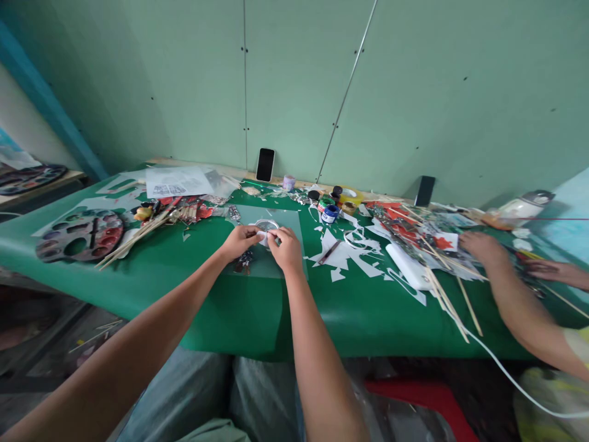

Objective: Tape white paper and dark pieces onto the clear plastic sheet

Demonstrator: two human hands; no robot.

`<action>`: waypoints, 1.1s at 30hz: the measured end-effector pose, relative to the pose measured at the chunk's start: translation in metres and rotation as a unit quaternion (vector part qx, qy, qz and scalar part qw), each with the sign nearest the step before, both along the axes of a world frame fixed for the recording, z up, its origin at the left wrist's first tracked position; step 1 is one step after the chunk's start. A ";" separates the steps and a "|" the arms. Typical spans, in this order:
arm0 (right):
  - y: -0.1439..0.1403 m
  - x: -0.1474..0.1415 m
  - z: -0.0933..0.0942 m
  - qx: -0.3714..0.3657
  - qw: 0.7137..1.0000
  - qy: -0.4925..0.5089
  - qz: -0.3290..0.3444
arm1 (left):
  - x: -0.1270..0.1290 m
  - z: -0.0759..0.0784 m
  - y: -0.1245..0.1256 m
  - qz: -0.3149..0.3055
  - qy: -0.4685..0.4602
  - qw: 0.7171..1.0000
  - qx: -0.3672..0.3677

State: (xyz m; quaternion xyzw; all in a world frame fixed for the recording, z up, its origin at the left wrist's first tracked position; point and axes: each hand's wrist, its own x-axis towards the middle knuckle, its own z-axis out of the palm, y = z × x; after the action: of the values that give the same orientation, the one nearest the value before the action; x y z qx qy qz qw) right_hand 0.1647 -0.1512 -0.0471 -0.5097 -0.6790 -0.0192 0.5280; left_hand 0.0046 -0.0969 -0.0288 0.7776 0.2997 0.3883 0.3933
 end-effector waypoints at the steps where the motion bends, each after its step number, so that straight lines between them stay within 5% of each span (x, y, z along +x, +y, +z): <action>1: 0.000 0.000 0.000 0.005 1.000 0.004 0.000 | 0.000 0.000 0.001 -0.002 -0.005 1.000 -0.007; 10: 0.003 0.004 -0.002 -0.056 0.995 0.082 -0.007 | 0.001 -0.002 0.004 -0.010 -0.034 0.998 -0.058; 33: -0.002 0.006 0.007 -0.139 0.976 0.154 0.062 | -0.001 -0.002 0.005 0.036 0.006 0.998 -0.042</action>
State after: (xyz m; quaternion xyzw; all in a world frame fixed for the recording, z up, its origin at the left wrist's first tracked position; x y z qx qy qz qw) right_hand 0.1711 -0.1535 -0.0399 -0.5322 -0.6157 0.1868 0.5502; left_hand 0.0041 -0.0920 -0.0310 0.7516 0.3458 0.3843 0.4097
